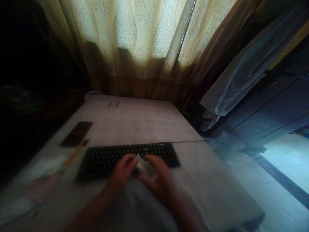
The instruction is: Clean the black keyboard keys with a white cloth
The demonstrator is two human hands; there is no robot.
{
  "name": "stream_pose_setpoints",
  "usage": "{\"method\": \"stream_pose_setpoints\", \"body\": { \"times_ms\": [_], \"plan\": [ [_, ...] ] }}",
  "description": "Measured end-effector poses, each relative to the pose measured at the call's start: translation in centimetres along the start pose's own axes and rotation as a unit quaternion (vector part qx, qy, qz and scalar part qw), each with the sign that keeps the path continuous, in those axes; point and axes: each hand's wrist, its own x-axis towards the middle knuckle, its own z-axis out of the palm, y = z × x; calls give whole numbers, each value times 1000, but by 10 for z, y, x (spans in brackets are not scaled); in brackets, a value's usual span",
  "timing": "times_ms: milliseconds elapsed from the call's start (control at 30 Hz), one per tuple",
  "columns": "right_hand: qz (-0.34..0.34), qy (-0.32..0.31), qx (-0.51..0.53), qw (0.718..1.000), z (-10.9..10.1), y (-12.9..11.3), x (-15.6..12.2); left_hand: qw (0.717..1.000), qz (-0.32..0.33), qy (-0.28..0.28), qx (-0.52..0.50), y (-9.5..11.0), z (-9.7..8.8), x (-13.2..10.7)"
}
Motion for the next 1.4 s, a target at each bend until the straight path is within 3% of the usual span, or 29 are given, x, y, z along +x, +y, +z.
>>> {"method": "stream_pose_setpoints", "body": {
  "times_ms": [133,300,467,867,1000,1133,1400],
  "plan": [
    [34,-29,66,997,17,-2,1,1000,6,-3,15,-1,-6,-8],
    [114,-37,179,977,19,-5,0,1000,10,-8,23,2,-15,-19],
    [158,-42,229,960,21,-12,-3,999,16,-36,30,2,-16,-27],
    [165,-8,264,950,24,-15,-4,994,41,-63,75,-4,-16,-31],
    [150,-52,237,958,17,-13,-7,990,70,-57,111,0,-15,-33],
    [123,-109,202,966,10,-13,-9,993,51,-44,98,-1,-12,-30],
    [-37,-26,76,996,13,-12,-9,998,-15,-44,50,-6,-10,-24]
  ]
}}
